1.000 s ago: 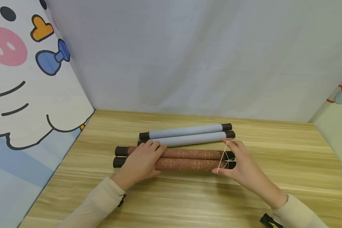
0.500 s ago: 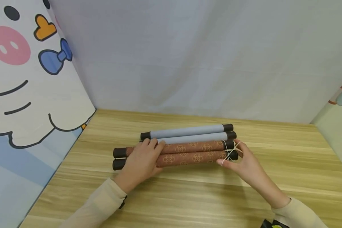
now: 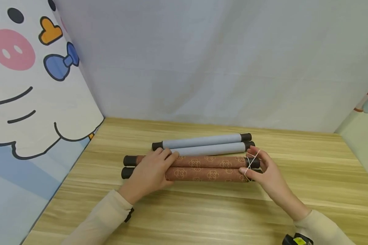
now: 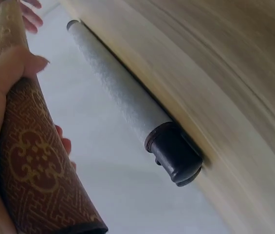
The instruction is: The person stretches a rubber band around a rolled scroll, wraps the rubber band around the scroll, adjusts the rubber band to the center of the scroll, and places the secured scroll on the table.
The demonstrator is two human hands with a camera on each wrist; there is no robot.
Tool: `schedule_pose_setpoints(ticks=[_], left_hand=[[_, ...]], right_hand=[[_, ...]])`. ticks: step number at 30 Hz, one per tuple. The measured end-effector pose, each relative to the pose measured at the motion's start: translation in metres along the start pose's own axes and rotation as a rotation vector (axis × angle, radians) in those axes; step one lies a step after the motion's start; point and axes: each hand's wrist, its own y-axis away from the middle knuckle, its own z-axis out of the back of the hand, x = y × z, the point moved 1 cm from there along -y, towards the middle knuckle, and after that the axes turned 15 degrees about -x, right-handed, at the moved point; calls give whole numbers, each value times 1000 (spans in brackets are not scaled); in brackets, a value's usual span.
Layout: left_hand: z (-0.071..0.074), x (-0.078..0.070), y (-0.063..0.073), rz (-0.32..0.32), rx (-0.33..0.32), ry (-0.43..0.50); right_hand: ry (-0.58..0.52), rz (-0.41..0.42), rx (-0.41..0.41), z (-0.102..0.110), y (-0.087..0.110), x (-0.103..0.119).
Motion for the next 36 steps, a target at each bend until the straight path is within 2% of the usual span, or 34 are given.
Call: schedule_pose_setpoints(ticks=[4,9,13,16,20,22,23,28,30,32,36], left_hand=[[0,0,1,-60,21,43],[2,2,1,-89,50,78],[6,5,1,-93,51,74],[8,6,1,-101,50,61],[6,4,2,-129,89,55],[4,2,3,-125,114,55],[3,2,3,-120,124,51],[3,4,3,-81,138,41],[3,6,3,-74,137,52],[3,7,4,-69,138,63],[0,8,5,-63,151,85]], right_hand=[[-169,63,81,6,-6,-7],[-402,108,172,12,-12,-15],[-420,131,207,14,-17,-19],[-443,135,273,15,-21,-21],[-511,175,336,20,-25,-19],[-461,261,321,24,-24,-15],[-396,329,299,25,-23,-12],[45,780,189,30,-10,1],[165,936,162,30,-6,4],[231,1049,154,29,-3,6],[347,1196,147,26,-1,4]])
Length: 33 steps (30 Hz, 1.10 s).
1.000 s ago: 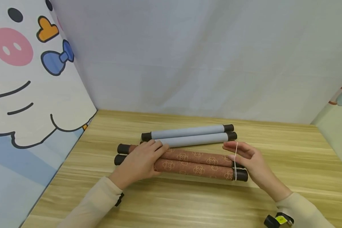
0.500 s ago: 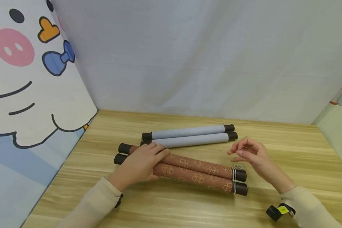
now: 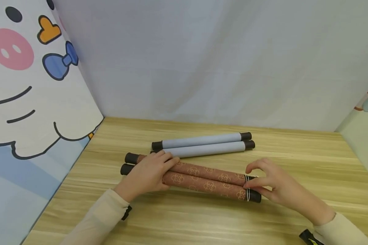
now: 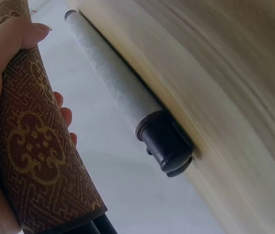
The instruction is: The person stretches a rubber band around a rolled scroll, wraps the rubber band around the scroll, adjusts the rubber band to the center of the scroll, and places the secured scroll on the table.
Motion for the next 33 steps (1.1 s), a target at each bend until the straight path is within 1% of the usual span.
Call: schedule_pose_setpoints(ticks=[2,4,5,6,7,8,10,12,14,16,17,18,19,20,22,27,29,30,32,33], left_hand=[[-1,-1,1,7,13,11],[-3,-1,3,17,22,17],[-4,-1,4,24,26,18],[-5,-1,5,32,28,21],[-5,0,6,36,26,19],[-5,0,6,35,22,11],[-3,-2,5,21,9,0],[1,-6,1,-7,-6,-16],[5,-10,-2,-37,-23,-36],[7,-13,-4,-56,-32,-49],[7,-14,-5,-61,-33,-52],[8,-15,-5,-64,-32,-61],[8,-15,-5,-67,-31,-65],[7,-15,-5,-74,-30,-71],[7,-15,-4,-87,-34,-83],[6,-16,-4,-124,-72,-87],[4,-17,-4,-128,-73,-71],[3,-17,-4,-126,-70,-60],[1,-17,-3,-108,-56,-41],[0,-16,-3,-92,-48,-33]], right_hand=[[49,46,15,-2,1,0],[79,76,-3,-6,3,1],[84,70,-24,-9,5,2],[89,43,-43,-11,6,3],[89,4,-80,-14,8,4],[85,-56,-119,-17,10,6],[70,-223,-193,-22,13,10],[61,-449,-249,-26,15,13],[26,-669,-301,-30,14,15],[-39,-868,-348,-31,11,16],[-78,-955,-365,-31,10,16],[-120,-1009,-375,-31,8,16],[-164,-1047,-373,-31,7,16],[-199,-1069,-360,-31,7,16],[-251,-1083,-306,-29,5,15],[-294,-1014,-92,-26,5,12],[-320,-972,-6,-25,5,13],[-313,-949,39,-25,4,14],[-287,-884,120,-24,3,17],[-249,-839,153,-23,2,19]])
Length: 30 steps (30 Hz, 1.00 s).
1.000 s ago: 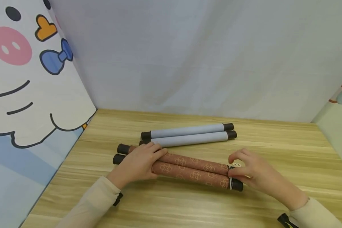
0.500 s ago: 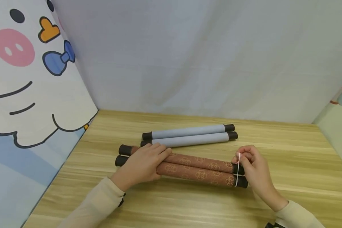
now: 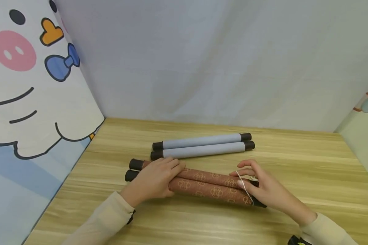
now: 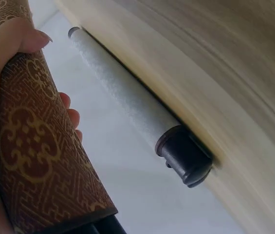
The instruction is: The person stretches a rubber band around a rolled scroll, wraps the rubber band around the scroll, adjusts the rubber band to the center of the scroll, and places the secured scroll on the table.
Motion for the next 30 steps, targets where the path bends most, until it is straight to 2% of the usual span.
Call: schedule_pose_setpoints(ticks=[3,8,12,16,19,23,27,30], left_hand=[[0,3,2,67,24,15],[4,10,3,150,55,28],[7,13,1,170,55,38],[8,13,-1,178,62,59],[6,11,-1,186,83,78],[6,10,-2,192,81,62],[7,11,-2,180,49,39],[9,13,-1,164,54,32]], right_hand=[[165,116,23,2,2,7],[318,262,57,6,3,14],[431,339,61,4,6,16],[587,426,10,-4,11,15],[652,446,-36,-11,12,12],[602,405,-87,-13,8,10],[453,382,-122,-7,7,10],[350,344,-130,0,9,10]])
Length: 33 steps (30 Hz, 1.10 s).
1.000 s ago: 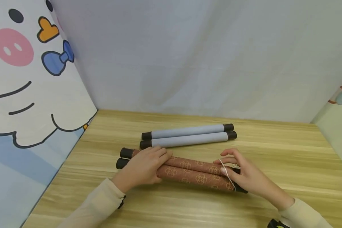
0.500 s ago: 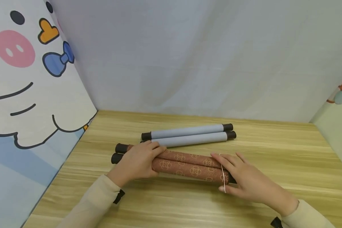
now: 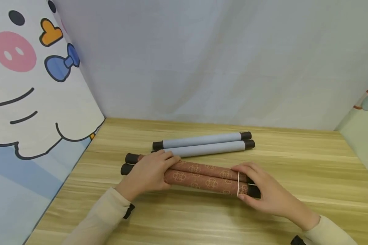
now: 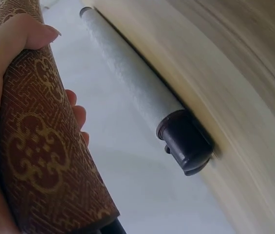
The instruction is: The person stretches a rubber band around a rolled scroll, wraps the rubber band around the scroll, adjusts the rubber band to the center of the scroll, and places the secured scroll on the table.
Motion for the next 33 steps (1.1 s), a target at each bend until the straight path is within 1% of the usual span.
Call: schedule_pose_setpoints(ticks=[1,2,3,4,5,8,9,10,12,14,18,20,25,28,33], left_hand=[[0,0,0,-2,7,-7],[-1,1,1,-1,13,-13],[-1,1,2,0,19,-18],[-2,2,3,4,25,-23],[-2,3,3,6,24,-26],[-3,4,4,15,7,-15],[-3,4,4,15,-1,-5],[-2,4,4,13,-9,2],[-2,3,3,14,-17,15],[-2,3,3,15,-22,25],[-2,1,3,29,-30,38],[-2,-1,3,21,-25,38],[-6,-7,-1,6,-6,43],[-8,-8,-2,25,-14,46],[-8,-4,-2,48,-37,40]], right_hand=[[-18,-7,-14,3,1,-1],[-31,9,-34,5,2,-2],[-44,51,-66,6,3,-3],[-52,115,-109,7,2,-3],[-47,200,-163,6,1,-4],[-12,497,-345,2,-3,-2],[5,575,-396,1,-5,-1],[18,630,-435,0,-7,1],[27,679,-479,-1,-8,5],[24,688,-494,-3,-9,7],[11,656,-521,-8,-9,8],[3,657,-522,-13,-10,9],[-15,655,-458,-23,-13,14],[5,607,-416,-19,-14,14],[85,531,-391,-8,-12,6]])
